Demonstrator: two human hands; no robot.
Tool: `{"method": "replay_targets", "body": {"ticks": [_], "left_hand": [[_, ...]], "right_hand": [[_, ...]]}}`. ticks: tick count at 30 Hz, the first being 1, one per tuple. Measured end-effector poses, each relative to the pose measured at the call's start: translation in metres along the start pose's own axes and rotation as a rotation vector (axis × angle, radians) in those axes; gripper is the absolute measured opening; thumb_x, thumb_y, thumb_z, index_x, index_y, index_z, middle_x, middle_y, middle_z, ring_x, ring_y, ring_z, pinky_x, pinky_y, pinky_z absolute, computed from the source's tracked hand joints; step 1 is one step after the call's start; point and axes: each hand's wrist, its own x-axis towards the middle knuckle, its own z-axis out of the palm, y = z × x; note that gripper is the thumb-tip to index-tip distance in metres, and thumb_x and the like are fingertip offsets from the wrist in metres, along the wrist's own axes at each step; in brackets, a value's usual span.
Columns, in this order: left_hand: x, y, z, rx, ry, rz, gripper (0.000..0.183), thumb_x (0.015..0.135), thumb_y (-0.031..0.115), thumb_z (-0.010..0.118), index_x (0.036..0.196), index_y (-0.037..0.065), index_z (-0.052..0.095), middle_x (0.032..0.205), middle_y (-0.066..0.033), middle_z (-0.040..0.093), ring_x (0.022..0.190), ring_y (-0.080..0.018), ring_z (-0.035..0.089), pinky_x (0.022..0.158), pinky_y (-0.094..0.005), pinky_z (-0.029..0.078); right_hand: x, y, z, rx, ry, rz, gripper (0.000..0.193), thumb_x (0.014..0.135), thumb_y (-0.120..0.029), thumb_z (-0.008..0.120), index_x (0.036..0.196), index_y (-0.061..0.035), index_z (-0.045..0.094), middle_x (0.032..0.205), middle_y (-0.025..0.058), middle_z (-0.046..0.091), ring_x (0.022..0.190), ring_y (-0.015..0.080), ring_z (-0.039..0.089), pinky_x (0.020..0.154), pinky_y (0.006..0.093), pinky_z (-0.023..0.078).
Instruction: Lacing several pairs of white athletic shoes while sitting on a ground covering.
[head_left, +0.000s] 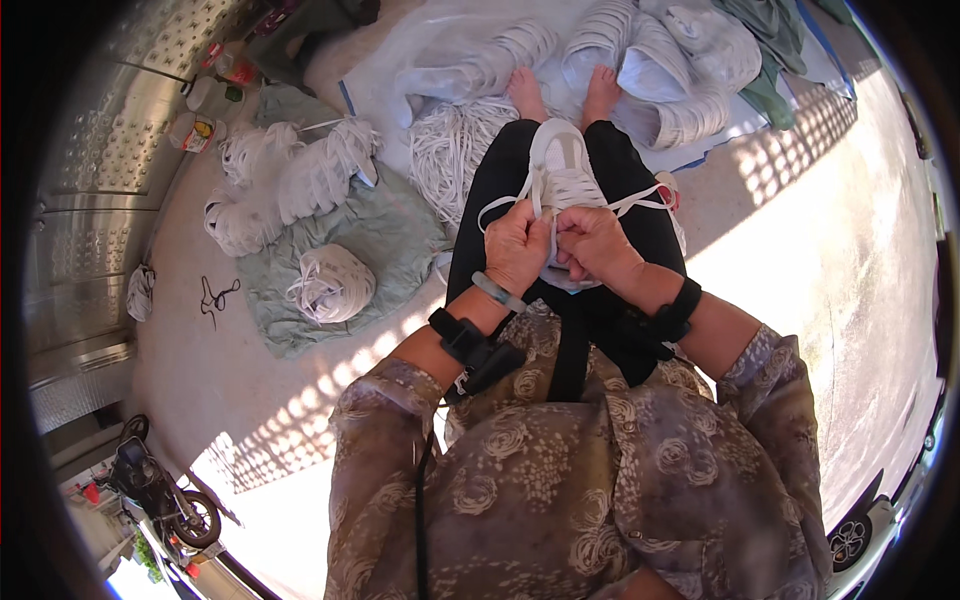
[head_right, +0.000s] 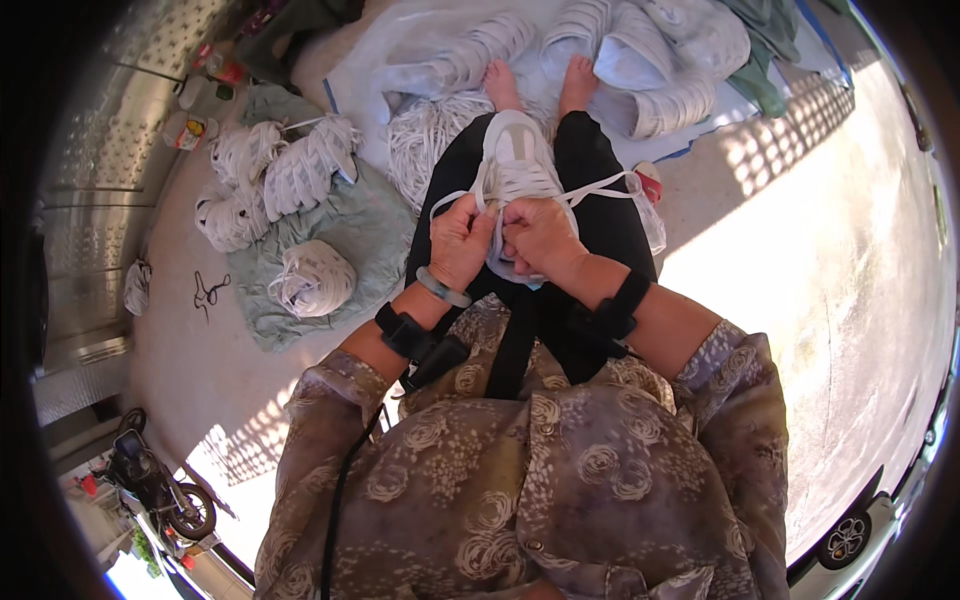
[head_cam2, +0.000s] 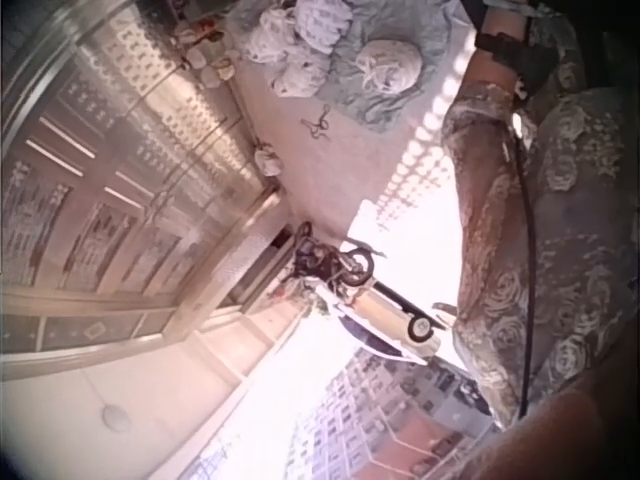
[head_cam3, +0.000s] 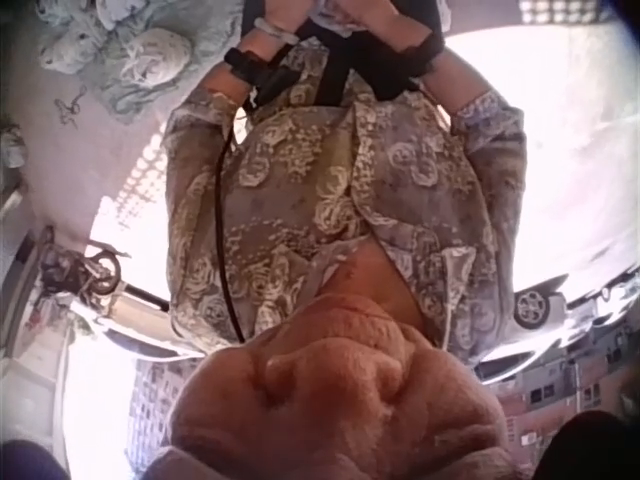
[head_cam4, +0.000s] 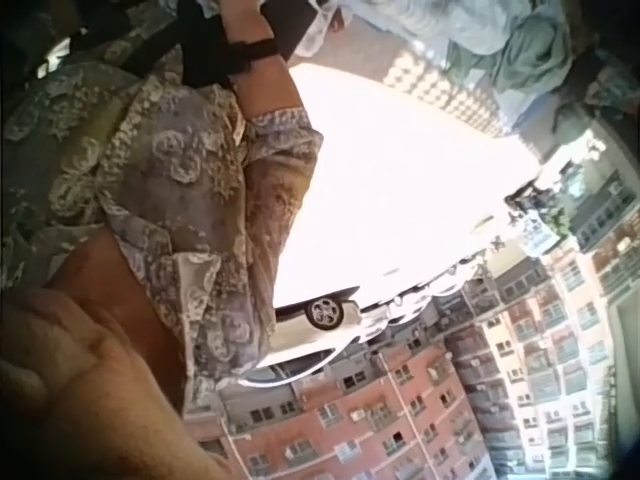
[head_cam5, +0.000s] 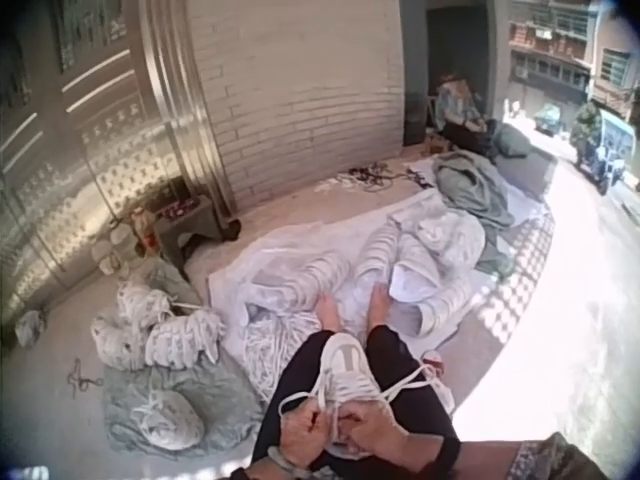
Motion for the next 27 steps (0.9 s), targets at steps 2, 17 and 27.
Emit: {"method": "replay_targets", "body": {"ticks": [2,17,27], "left_hand": [[-0.001,-0.002,0.004,-0.026,0.047,-0.004,0.009,0.083,0.01,0.057,0.084,0.002,0.059,0.064,0.0007,0.055,0.057,-0.003,0.044,0.05,-0.0214,0.039],[0.022,0.009,-0.037,-0.607,0.267,-0.436,0.015,0.085,0.017,0.056,0.075,0.005,0.055,0.056,-0.0007,0.052,0.037,-0.0058,0.043,0.033,-0.0196,0.032],[-0.005,0.013,-0.021,-0.368,-0.077,-0.405,0.009,0.081,0.012,0.059,0.077,0.006,0.055,0.064,0.0007,0.054,0.048,-0.0043,0.045,0.043,-0.0184,0.036]], "right_hand": [[0.002,0.001,0.0,-0.048,0.0,-0.017,0.007,0.078,-0.001,0.049,0.078,-0.0007,0.056,0.057,0.0086,0.056,0.039,0.0143,0.054,0.035,0.0274,0.044],[-0.083,0.006,-0.132,-0.451,-0.316,0.066,0.01,0.082,0.001,0.047,0.074,-0.0037,0.05,0.056,0.0015,0.05,0.042,0.0071,0.047,0.04,0.0209,0.039],[-0.11,0.061,-0.199,-0.784,0.021,0.149,0.008,0.077,-0.001,0.055,0.071,-0.0022,0.051,0.056,0.0056,0.052,0.045,0.0156,0.053,0.044,0.0293,0.044]]}}
